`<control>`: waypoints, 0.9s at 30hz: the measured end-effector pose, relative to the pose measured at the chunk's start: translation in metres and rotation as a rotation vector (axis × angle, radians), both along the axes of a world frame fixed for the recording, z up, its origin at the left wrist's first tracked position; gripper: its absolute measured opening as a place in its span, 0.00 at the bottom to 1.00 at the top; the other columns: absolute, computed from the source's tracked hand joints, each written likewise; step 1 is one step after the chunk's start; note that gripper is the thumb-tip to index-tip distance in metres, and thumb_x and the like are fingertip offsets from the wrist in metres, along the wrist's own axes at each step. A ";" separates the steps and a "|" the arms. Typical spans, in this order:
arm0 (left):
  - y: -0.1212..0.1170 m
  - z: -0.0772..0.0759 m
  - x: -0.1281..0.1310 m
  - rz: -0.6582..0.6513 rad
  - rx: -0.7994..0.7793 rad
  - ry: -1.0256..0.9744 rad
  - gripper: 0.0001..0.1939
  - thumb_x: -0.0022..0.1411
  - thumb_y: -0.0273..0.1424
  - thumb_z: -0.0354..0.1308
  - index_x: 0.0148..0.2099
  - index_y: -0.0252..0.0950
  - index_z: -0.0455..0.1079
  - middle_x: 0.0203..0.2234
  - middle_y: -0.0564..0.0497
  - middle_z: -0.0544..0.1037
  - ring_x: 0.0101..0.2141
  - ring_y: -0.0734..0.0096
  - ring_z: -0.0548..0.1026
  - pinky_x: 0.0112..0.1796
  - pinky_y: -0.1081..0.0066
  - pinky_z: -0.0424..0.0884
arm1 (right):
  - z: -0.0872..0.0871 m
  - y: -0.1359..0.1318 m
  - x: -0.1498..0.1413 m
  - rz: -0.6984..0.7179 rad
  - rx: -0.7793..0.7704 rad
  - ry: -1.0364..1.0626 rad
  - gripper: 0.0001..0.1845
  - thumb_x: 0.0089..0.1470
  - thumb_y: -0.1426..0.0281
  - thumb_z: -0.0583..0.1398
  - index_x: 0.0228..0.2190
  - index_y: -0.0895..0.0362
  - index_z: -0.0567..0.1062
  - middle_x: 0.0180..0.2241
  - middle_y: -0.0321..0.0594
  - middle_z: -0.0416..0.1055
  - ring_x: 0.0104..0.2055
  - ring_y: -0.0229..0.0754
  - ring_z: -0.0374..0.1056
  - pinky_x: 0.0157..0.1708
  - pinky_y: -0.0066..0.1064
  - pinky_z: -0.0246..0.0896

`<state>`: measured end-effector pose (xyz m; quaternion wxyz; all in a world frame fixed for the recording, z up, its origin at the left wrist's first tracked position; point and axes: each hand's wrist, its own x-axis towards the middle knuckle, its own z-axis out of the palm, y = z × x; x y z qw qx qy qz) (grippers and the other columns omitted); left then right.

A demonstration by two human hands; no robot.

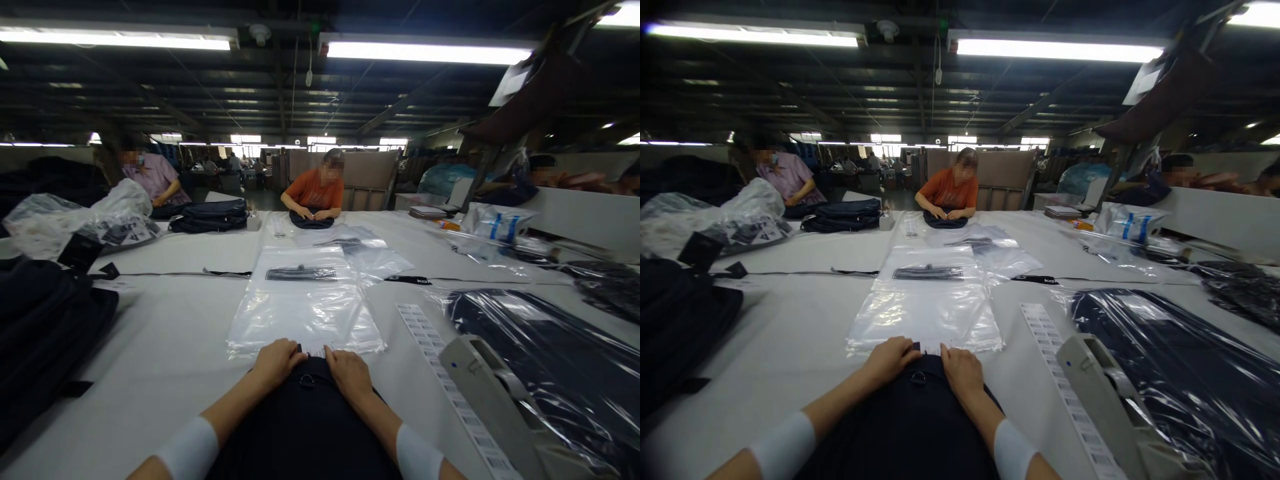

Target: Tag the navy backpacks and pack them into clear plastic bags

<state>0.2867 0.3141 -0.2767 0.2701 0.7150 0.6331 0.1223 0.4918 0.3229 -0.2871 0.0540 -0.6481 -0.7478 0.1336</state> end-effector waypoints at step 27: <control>-0.094 -0.038 -0.057 0.392 0.210 0.049 0.18 0.67 0.41 0.38 0.40 0.39 0.65 0.33 0.46 0.67 0.35 0.60 0.69 0.36 0.65 0.63 | -0.007 -0.025 0.050 -0.066 0.125 0.042 0.22 0.63 0.57 0.44 0.32 0.54 0.72 0.32 0.44 0.73 0.36 0.46 0.69 0.37 0.33 0.59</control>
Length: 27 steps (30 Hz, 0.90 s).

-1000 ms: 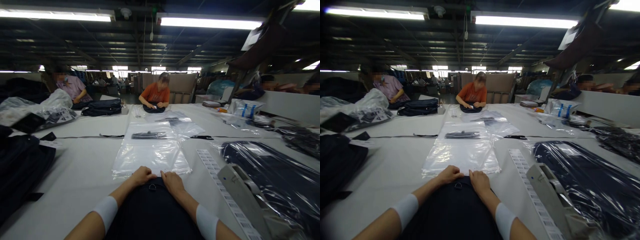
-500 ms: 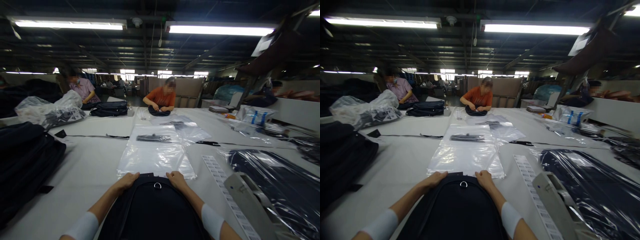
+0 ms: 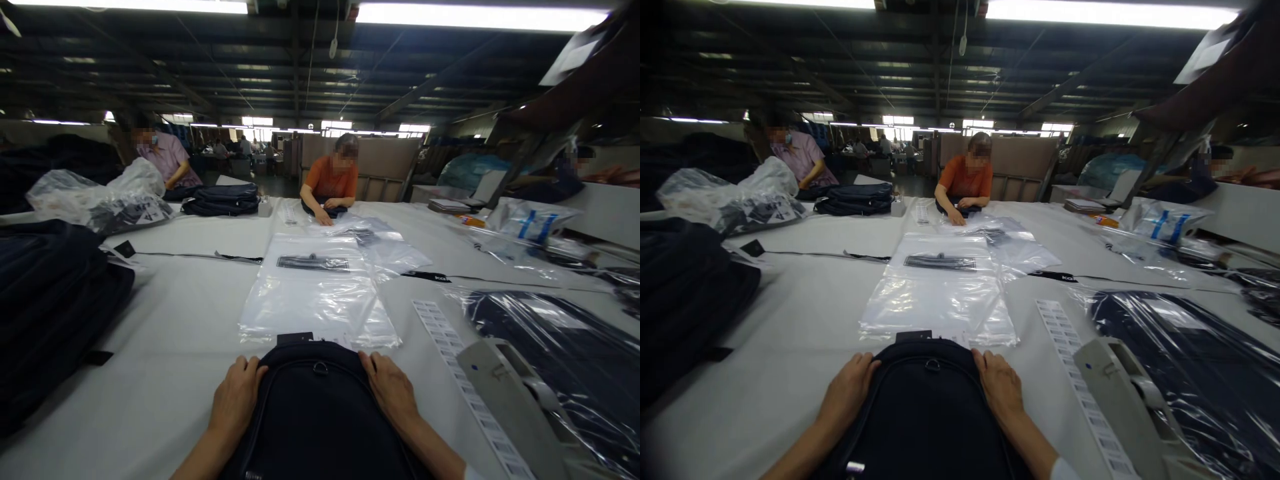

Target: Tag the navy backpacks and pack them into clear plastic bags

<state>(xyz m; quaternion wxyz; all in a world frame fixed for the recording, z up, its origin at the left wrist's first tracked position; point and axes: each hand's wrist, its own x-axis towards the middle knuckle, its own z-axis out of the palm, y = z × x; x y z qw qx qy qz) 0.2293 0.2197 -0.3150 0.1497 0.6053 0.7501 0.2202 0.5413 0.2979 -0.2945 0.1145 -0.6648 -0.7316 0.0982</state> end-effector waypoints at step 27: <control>0.056 0.014 0.036 -0.232 -0.027 -0.004 0.30 0.62 0.52 0.45 0.56 0.37 0.65 0.48 0.42 0.71 0.49 0.51 0.66 0.50 0.58 0.60 | 0.028 0.102 -0.068 0.431 -0.239 -0.187 0.20 0.41 0.74 0.67 0.40 0.57 0.76 0.39 0.44 0.75 0.43 0.45 0.71 0.41 0.33 0.63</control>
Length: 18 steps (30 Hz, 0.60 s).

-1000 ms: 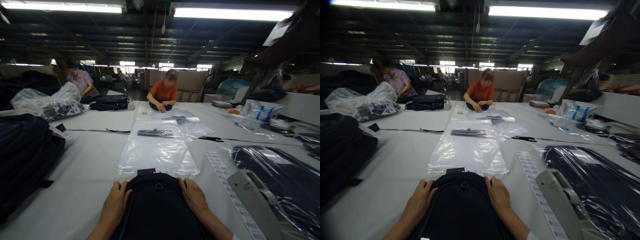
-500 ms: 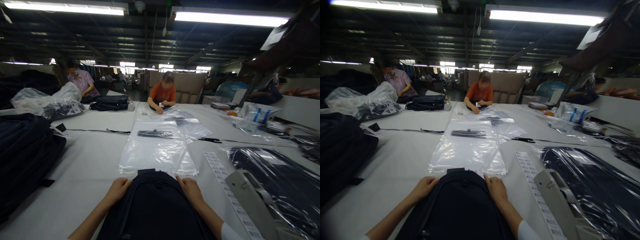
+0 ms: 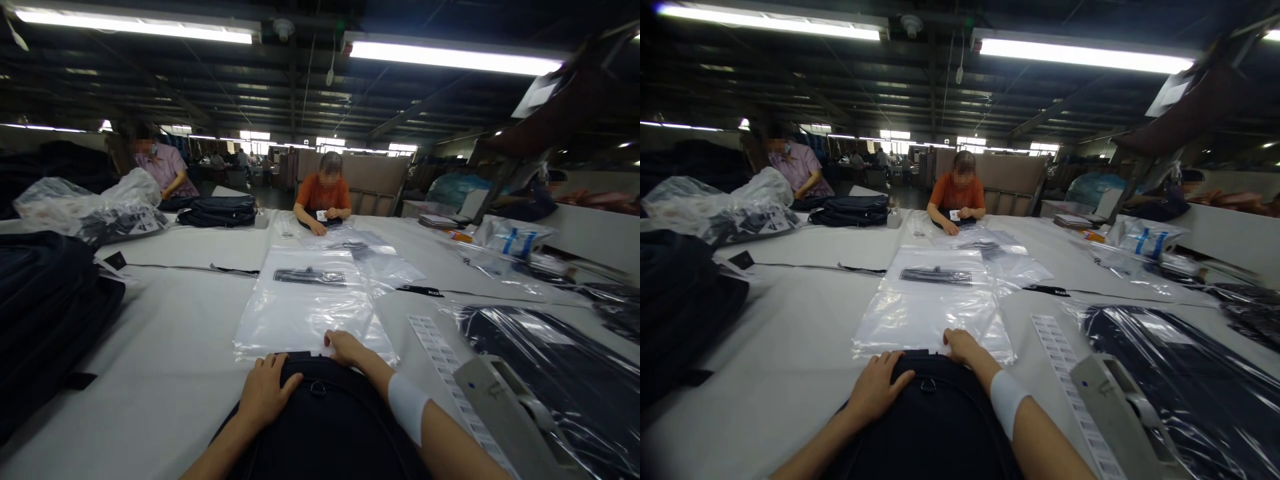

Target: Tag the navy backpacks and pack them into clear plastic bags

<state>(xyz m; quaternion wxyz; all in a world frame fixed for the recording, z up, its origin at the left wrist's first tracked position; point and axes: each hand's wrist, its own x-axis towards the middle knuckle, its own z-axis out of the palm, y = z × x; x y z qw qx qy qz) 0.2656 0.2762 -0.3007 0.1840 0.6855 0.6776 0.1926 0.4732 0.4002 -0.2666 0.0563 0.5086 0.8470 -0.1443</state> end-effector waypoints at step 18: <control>0.004 -0.001 -0.011 0.002 -0.012 -0.173 0.26 0.62 0.47 0.47 0.54 0.38 0.67 0.48 0.44 0.73 0.49 0.54 0.68 0.51 0.60 0.61 | -0.055 -0.184 0.019 0.424 0.608 0.404 0.13 0.51 0.68 0.61 0.40 0.57 0.73 0.43 0.46 0.76 0.38 0.46 0.70 0.37 0.34 0.64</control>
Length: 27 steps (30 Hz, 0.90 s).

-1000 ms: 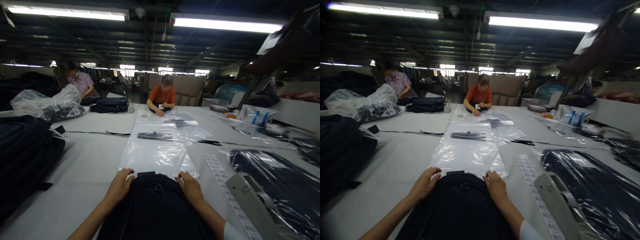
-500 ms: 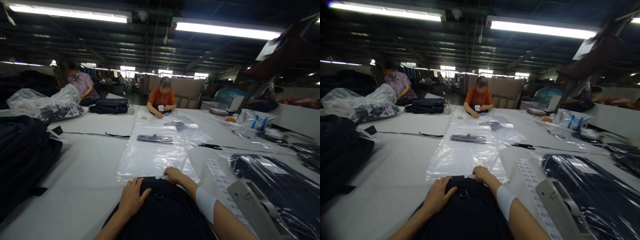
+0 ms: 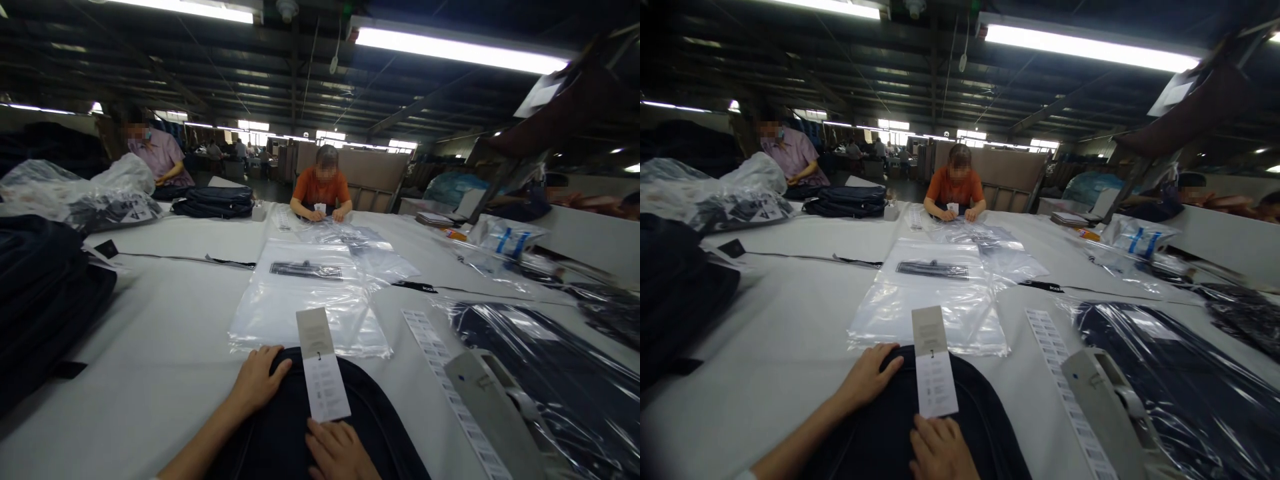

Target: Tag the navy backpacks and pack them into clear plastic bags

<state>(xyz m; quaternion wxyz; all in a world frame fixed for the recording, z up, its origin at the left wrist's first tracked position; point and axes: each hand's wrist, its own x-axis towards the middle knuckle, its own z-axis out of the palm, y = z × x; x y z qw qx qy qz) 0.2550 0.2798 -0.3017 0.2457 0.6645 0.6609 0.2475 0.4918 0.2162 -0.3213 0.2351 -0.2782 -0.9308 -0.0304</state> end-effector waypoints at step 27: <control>0.117 -0.016 0.046 0.034 -0.448 -0.228 0.22 0.65 0.48 0.49 0.38 0.32 0.71 0.32 0.51 0.77 0.35 0.68 0.75 0.42 0.61 0.70 | 0.065 0.134 0.029 -0.432 -0.886 0.440 0.17 0.41 0.76 0.59 0.34 0.53 0.81 0.41 0.39 0.78 0.47 0.49 0.72 0.53 0.39 0.61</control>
